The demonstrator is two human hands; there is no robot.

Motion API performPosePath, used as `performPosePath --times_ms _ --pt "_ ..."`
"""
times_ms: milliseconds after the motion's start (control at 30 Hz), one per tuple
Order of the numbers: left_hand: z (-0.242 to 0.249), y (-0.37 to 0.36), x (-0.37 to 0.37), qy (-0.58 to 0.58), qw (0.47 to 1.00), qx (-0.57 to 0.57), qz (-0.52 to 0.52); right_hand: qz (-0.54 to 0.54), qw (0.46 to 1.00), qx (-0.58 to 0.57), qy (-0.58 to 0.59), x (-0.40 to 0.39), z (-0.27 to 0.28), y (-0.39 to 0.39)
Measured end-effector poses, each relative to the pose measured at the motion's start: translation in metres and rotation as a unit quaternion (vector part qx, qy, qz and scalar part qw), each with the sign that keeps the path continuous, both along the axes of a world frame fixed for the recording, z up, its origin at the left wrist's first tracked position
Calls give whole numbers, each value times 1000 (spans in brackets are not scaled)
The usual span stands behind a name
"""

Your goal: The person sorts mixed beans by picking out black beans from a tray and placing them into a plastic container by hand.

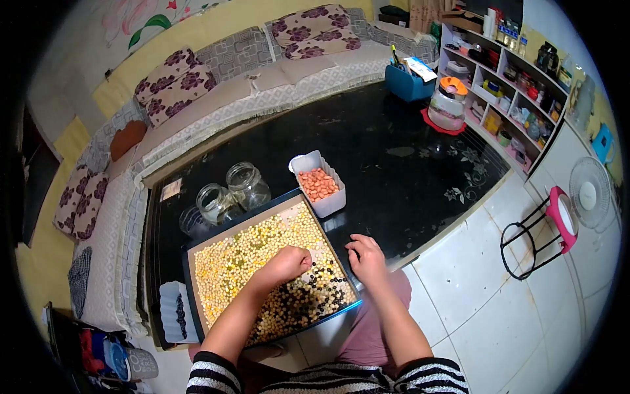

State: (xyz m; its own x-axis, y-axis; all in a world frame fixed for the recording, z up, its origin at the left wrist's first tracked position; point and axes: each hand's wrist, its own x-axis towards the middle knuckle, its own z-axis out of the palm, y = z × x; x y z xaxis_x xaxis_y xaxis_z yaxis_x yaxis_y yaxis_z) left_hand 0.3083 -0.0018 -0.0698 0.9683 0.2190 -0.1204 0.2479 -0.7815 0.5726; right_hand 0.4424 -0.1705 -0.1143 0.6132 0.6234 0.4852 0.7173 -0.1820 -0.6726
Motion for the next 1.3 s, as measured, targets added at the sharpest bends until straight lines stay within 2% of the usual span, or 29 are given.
performPosePath --times_ms 100,200,267,300,333,433,500,567,667,733,800,933,1000,1133,1200,1300 --pt "-2 -1 -2 -12 1000 15 -3 -3 1000 -2 1 0 0 0" --pt "2 -2 -14 -49 998 -29 19 0 1000 5 -1 1 0 0" --pt "14 -4 -26 -89 996 -10 17 -6 1000 19 -8 -1 -2 1" --pt "22 -5 -37 -127 991 -39 29 -6 999 15 -38 1 -3 2" --pt "37 -5 -49 -98 992 -52 57 -2 999 10 -40 3 -6 2" --pt "59 3 -94 -128 986 -20 109 7 1000 -5 -2 4 -7 1" --pt "78 9 -134 -187 969 -7 164 16 1000 -8 -1 6 -9 1" --pt "95 12 -175 -216 945 59 238 21 1000 -9 -1 9 -13 1" --pt "114 15 -231 -175 909 125 356 19 1000 -10 7 9 -12 1" --pt "107 18 -265 -196 886 101 407 17 1000 -16 9 8 -10 1" --pt "98 19 -291 -157 876 117 440 14 999 -26 14 10 -13 1" --pt "84 12 -309 -88 870 24 485 25 999 -25 -19 15 -19 2" --pt "79 14 -313 -92 869 18 486 18 1000 -25 -1 15 -18 1" --pt "82 16 -304 -150 871 84 460 25 999 -25 -6 18 -22 1" --pt "91 11 -286 -173 880 67 437 32 999 -12 -25 24 -31 0" --pt "92 6 -248 -141 905 53 397 17 999 -17 -41 10 -13 1"
